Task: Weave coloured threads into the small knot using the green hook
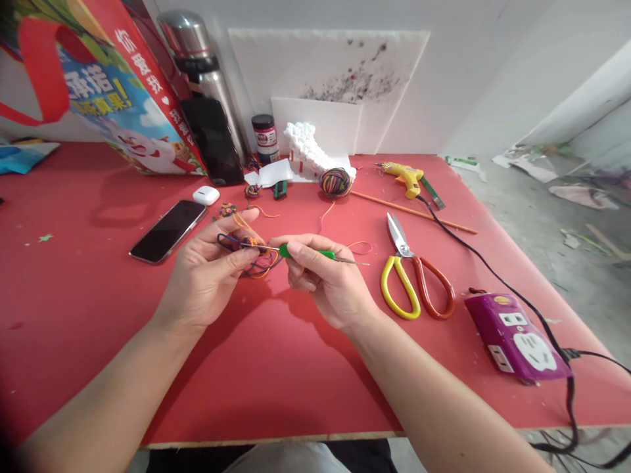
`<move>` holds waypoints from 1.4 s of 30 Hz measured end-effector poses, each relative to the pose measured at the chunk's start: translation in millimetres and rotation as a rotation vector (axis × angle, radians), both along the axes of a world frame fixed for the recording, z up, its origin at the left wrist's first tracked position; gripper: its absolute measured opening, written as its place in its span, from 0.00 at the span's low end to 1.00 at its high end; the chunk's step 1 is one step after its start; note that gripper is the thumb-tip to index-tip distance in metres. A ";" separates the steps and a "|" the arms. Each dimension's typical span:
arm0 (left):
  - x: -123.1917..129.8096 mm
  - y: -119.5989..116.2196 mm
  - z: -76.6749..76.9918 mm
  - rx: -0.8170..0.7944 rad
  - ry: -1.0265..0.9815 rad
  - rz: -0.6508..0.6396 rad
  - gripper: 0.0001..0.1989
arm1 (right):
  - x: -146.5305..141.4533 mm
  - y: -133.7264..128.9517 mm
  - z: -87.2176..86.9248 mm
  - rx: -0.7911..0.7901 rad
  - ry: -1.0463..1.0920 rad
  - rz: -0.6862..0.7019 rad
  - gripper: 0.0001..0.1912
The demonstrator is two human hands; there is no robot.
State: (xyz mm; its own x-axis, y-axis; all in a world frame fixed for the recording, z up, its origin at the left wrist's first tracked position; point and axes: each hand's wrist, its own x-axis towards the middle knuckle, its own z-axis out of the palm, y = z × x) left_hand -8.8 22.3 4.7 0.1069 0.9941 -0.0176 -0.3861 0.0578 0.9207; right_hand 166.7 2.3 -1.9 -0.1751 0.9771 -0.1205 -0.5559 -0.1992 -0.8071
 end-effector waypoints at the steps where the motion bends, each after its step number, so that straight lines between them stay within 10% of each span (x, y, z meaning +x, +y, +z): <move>1: 0.2 0.0 -0.1 -0.002 0.004 0.006 0.20 | 0.2 -0.4 1.3 0.017 -0.026 -0.026 0.09; 42: 10.8 -4.0 -0.9 -0.173 -0.094 0.115 0.25 | -0.7 -9.4 -9.5 0.293 -0.233 -0.079 0.09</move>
State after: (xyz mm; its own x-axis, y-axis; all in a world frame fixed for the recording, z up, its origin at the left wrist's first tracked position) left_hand 2.0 18.3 3.8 0.0022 0.9829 -0.1843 -0.4828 0.1625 0.8605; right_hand 165.9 -7.2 -11.5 -0.0986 0.9855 0.1382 -0.3552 0.0949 -0.9300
